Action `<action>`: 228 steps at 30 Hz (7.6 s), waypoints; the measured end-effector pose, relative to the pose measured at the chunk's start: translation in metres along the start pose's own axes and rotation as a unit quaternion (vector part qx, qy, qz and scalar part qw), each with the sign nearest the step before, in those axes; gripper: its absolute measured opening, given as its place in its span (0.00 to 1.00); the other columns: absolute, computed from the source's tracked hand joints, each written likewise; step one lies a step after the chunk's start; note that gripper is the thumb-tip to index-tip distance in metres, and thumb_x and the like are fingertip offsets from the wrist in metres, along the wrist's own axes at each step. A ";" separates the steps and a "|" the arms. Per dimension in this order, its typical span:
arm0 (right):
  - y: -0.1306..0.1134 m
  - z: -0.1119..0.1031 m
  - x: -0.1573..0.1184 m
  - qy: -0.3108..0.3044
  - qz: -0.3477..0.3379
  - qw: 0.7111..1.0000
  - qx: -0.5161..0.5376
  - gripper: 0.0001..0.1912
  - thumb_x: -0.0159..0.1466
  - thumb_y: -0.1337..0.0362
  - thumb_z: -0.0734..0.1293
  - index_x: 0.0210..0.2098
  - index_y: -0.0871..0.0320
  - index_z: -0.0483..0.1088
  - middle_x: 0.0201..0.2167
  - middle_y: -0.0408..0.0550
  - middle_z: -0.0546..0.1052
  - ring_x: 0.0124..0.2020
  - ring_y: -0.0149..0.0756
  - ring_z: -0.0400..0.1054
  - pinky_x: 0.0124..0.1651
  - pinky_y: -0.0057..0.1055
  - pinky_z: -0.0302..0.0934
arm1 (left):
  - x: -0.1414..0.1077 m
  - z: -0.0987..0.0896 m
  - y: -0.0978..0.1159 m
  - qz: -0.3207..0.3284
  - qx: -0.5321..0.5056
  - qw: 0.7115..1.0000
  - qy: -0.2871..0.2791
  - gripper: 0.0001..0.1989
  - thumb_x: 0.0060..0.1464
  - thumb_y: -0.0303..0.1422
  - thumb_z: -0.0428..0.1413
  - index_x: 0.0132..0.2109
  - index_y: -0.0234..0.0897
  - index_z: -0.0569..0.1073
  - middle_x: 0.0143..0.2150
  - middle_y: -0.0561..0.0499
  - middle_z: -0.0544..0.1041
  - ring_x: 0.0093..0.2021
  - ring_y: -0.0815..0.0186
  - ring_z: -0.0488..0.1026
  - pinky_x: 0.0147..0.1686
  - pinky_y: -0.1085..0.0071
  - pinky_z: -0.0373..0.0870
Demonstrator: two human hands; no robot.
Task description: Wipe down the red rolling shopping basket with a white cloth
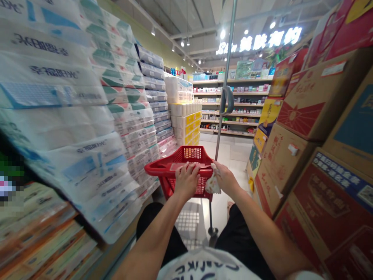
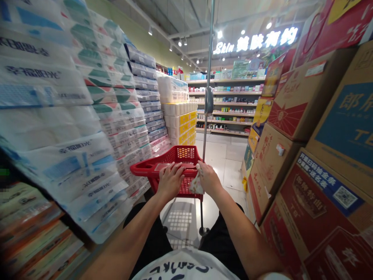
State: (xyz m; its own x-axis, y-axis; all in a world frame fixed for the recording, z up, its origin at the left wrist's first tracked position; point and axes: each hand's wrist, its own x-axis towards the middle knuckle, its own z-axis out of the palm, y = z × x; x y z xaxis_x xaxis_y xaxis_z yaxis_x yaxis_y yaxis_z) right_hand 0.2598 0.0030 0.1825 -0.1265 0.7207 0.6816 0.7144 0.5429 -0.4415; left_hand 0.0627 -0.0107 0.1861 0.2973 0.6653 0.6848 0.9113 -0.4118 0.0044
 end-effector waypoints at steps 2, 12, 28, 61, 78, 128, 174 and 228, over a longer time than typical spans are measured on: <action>0.002 0.000 -0.002 -0.008 -0.020 1.000 0.018 0.19 0.68 0.63 0.56 0.57 0.57 0.65 0.52 0.56 0.73 0.53 0.43 0.67 0.56 0.44 0.63 | 0.000 0.000 0.000 -0.002 -0.005 1.000 0.002 0.16 0.62 0.35 0.47 0.55 0.48 0.68 0.61 0.51 0.67 0.62 0.54 0.58 0.56 0.52 0.54; -0.003 -0.011 -0.005 -0.032 -0.056 0.996 0.064 0.18 0.69 0.59 0.56 0.53 0.56 0.68 0.48 0.53 0.76 0.49 0.40 0.70 0.52 0.39 0.65 | -0.005 -0.007 -0.005 -0.004 -0.012 1.000 0.016 0.14 0.63 0.39 0.46 0.52 0.49 0.71 0.59 0.53 0.70 0.61 0.56 0.61 0.56 0.53 0.54; -0.012 0.018 -0.016 0.049 -0.047 0.998 -0.002 0.18 0.66 0.65 0.57 0.54 0.59 0.66 0.49 0.57 0.73 0.53 0.45 0.65 0.56 0.47 0.62 | -0.005 -0.010 -0.005 -0.015 -0.017 0.999 0.032 0.13 0.62 0.37 0.48 0.50 0.47 0.72 0.58 0.51 0.72 0.61 0.56 0.62 0.57 0.53 0.54; -0.018 0.013 -0.024 0.071 -0.108 0.990 -0.050 0.24 0.59 0.72 0.59 0.55 0.61 0.64 0.50 0.57 0.73 0.53 0.46 0.65 0.58 0.49 0.60 | -0.012 0.001 -0.008 -0.010 -0.018 0.998 0.061 0.16 0.61 0.33 0.46 0.53 0.46 0.71 0.58 0.53 0.72 0.60 0.58 0.64 0.58 0.56 0.53; 0.015 0.020 0.000 0.090 0.131 0.926 0.342 0.14 0.54 0.67 0.57 0.37 0.57 0.70 0.35 0.45 0.77 0.38 0.37 0.71 0.43 0.32 0.65 | -0.010 0.000 -0.007 0.004 -0.012 0.998 0.066 0.14 0.62 0.35 0.49 0.52 0.49 0.73 0.58 0.52 0.72 0.59 0.58 0.64 0.56 0.56 0.53; -0.044 0.042 -0.014 0.042 -0.134 0.988 -0.066 0.24 0.59 0.69 0.63 0.56 0.60 0.65 0.54 0.56 0.72 0.58 0.46 0.61 0.62 0.49 0.52 | -0.007 0.000 -0.001 0.003 -0.002 1.000 0.015 0.19 0.60 0.30 0.47 0.58 0.40 0.67 0.60 0.45 0.69 0.62 0.57 0.61 0.57 0.56 0.54; -0.021 0.023 -0.016 0.017 -0.113 0.989 -0.090 0.18 0.62 0.66 0.58 0.49 0.59 0.71 0.48 0.54 0.76 0.50 0.47 0.68 0.58 0.48 0.57 | -0.020 -0.001 0.003 -0.014 -0.018 1.000 0.014 0.17 0.63 0.35 0.44 0.58 0.45 0.64 0.61 0.51 0.67 0.62 0.60 0.59 0.59 0.57 0.53; -0.034 0.016 -0.005 -0.015 -0.090 0.995 -0.038 0.13 0.57 0.72 0.63 0.41 0.59 0.72 0.39 0.51 0.78 0.42 0.41 0.69 0.50 0.39 0.61 | -0.009 0.004 -0.041 0.035 -0.071 0.996 0.039 0.13 0.64 0.36 0.46 0.52 0.44 0.69 0.57 0.50 0.72 0.59 0.59 0.63 0.55 0.56 0.52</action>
State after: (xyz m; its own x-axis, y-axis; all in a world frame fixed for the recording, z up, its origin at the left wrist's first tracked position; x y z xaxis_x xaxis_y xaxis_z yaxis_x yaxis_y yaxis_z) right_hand 0.2249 -0.0125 0.1849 -0.2757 0.6279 0.7278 0.7278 0.6310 -0.2686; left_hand 0.0236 0.0023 0.1766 0.3314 0.5836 0.7414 0.8379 -0.5432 0.0530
